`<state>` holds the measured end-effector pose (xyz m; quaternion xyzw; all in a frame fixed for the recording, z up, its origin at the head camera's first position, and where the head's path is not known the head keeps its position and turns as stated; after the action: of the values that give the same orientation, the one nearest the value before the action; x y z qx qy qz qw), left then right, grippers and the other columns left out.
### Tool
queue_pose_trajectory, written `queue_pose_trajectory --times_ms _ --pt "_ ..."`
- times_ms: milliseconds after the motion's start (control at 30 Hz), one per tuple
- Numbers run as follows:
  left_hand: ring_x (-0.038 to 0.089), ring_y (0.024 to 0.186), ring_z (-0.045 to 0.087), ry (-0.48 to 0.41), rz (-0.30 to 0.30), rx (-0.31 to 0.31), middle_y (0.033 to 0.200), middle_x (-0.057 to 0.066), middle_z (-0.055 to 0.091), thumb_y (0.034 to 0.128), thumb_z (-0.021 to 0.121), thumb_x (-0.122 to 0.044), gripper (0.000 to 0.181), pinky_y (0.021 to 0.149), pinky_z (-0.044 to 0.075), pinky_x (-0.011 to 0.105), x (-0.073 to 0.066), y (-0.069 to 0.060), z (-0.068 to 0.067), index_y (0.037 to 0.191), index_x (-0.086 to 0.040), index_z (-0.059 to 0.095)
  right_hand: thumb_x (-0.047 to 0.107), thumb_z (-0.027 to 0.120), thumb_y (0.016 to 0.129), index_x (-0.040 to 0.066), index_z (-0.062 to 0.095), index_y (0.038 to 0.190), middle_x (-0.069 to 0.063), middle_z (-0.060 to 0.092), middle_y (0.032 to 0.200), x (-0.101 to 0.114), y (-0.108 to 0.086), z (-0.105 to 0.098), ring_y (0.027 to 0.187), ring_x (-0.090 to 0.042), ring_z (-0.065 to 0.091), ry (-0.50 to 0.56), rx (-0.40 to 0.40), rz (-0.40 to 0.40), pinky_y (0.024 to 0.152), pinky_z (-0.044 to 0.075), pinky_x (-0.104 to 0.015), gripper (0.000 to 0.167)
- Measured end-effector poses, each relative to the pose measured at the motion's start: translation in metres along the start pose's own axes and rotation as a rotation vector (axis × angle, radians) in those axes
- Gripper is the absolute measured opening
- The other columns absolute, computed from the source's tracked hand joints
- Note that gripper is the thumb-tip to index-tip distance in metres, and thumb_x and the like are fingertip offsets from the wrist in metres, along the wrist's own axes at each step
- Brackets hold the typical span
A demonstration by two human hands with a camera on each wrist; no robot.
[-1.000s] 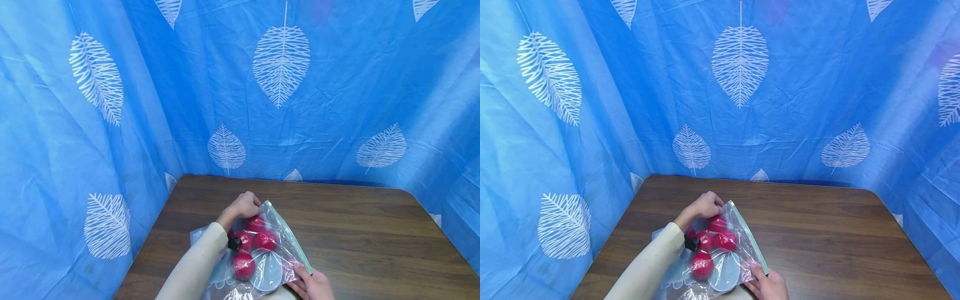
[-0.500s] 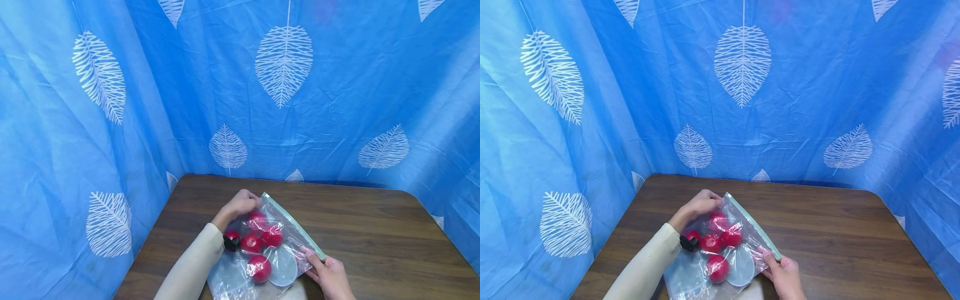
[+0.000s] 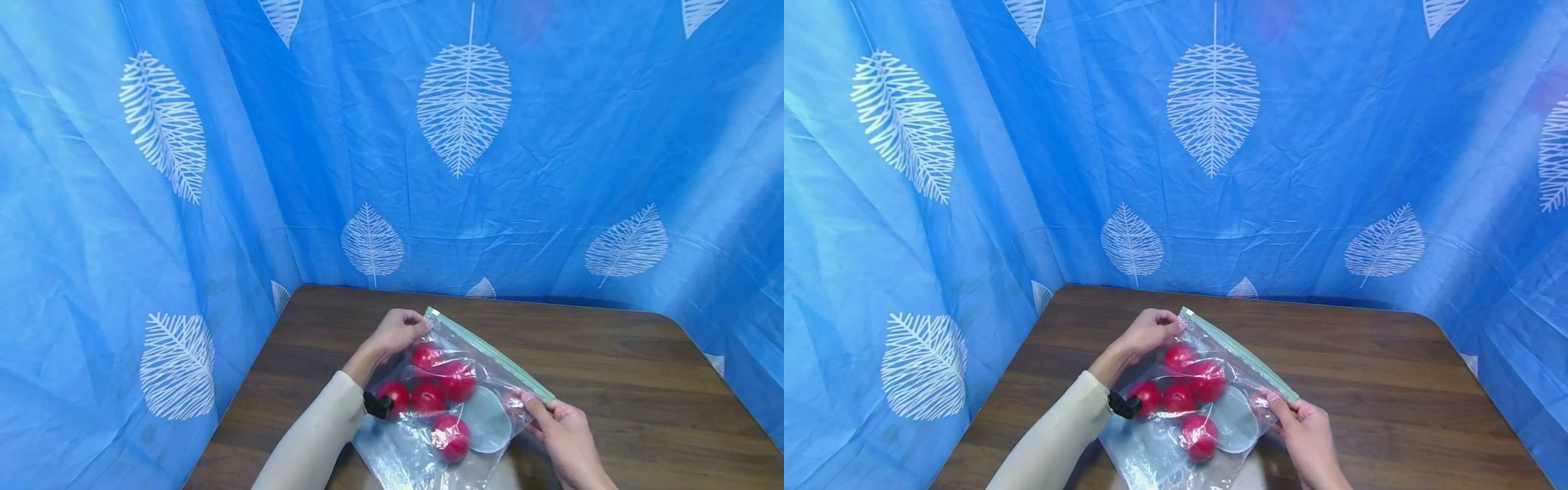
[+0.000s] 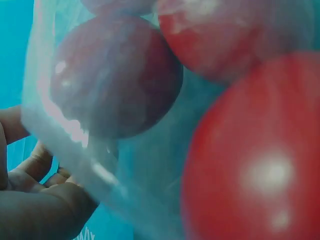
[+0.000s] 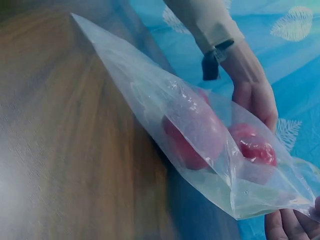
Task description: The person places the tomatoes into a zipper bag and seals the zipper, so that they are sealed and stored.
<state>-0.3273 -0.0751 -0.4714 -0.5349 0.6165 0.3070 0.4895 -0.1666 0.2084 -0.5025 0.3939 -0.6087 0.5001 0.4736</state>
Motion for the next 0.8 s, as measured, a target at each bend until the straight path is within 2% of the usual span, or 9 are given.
queue_pose_trajectory --times_ms 200,300,433,567,667,700,800 --pt "0.021 0.092 0.073 -0.085 0.067 0.006 0.105 0.011 0.074 0.1066 0.072 -0.020 0.019 0.084 0.064 0.035 -0.005 -0.001 0.005 0.115 -0.004 0.076 0.015 0.062 0.113 -0.019 0.065 0.131 0.009 0.083 0.099 0.005 0.001 -0.009 0.093 -0.002 0.078 -0.009 -0.009 -0.069 0.083 0.064 -0.022 0.039" --pt "0.020 0.092 0.072 -0.093 0.079 -0.021 0.107 0.010 0.076 0.1065 0.072 -0.022 0.022 0.083 0.064 0.033 -0.007 -0.002 0.006 0.119 -0.005 0.077 0.016 0.062 0.113 -0.020 0.064 0.132 0.008 0.084 0.100 0.005 0.004 -0.012 0.094 -0.002 0.078 -0.021 0.000 -0.079 0.083 0.064 -0.021 0.041" --pt "0.019 0.093 0.073 -0.087 0.092 -0.070 0.110 0.008 0.078 0.1063 0.074 -0.026 0.026 0.083 0.065 0.034 -0.009 -0.006 0.006 0.123 -0.007 0.080 0.016 0.062 0.113 -0.018 0.065 0.131 0.000 0.084 0.105 0.003 0.009 -0.015 0.096 -0.005 0.079 -0.023 0.028 -0.052 0.085 0.064 -0.022 0.039" --pt "0.017 0.090 0.073 -0.056 0.115 -0.123 0.107 0.007 0.080 0.1061 0.074 -0.027 0.024 0.084 0.065 0.035 -0.012 -0.008 0.009 0.119 -0.008 0.081 0.020 0.063 0.113 -0.017 0.060 0.139 -0.006 0.082 0.119 0.001 0.015 -0.020 0.103 -0.005 0.078 -0.040 0.084 -0.001 0.090 0.064 -0.025 0.046" --pt "0.015 0.085 0.072 -0.050 0.133 -0.148 0.102 0.007 0.080 0.1062 0.074 -0.023 0.020 0.080 0.064 0.032 -0.014 -0.009 0.012 0.115 -0.007 0.081 0.023 0.066 0.112 -0.016 0.055 0.147 -0.008 0.081 0.124 0.004 0.021 -0.026 0.104 -0.004 0.077 -0.091 0.098 0.015 0.092 0.064 -0.026 0.053" --pt "0.014 0.084 0.071 -0.055 0.137 -0.153 0.100 0.007 0.080 0.1063 0.074 -0.022 0.018 0.078 0.063 0.031 -0.015 -0.010 0.013 0.114 -0.007 0.081 0.024 0.066 0.111 -0.015 0.055 0.148 -0.008 0.081 0.124 0.008 0.023 -0.029 0.103 -0.004 0.077 -0.120 0.093 -0.002 0.091 0.064 -0.026 0.054" --pt "0.012 0.079 0.067 -0.070 0.145 -0.167 0.095 0.006 0.079 0.1066 0.073 -0.019 0.016 0.072 0.059 0.026 -0.017 -0.011 0.015 0.111 -0.006 0.081 0.031 0.069 0.110 -0.007 0.062 0.147 -0.011 0.082 0.124 0.025 0.027 -0.039 0.100 0.005 0.074 -0.288 0.029 -0.126 0.086 0.062 -0.019 0.054"
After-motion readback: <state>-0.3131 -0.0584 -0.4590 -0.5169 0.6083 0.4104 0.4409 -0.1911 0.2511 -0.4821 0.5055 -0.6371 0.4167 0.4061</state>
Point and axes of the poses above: each hand's wrist, its own y-axis towards the middle knuckle, its own z-axis out of the palm, x = y × z, the point moved 7 cm from there along y, towards the middle knuckle
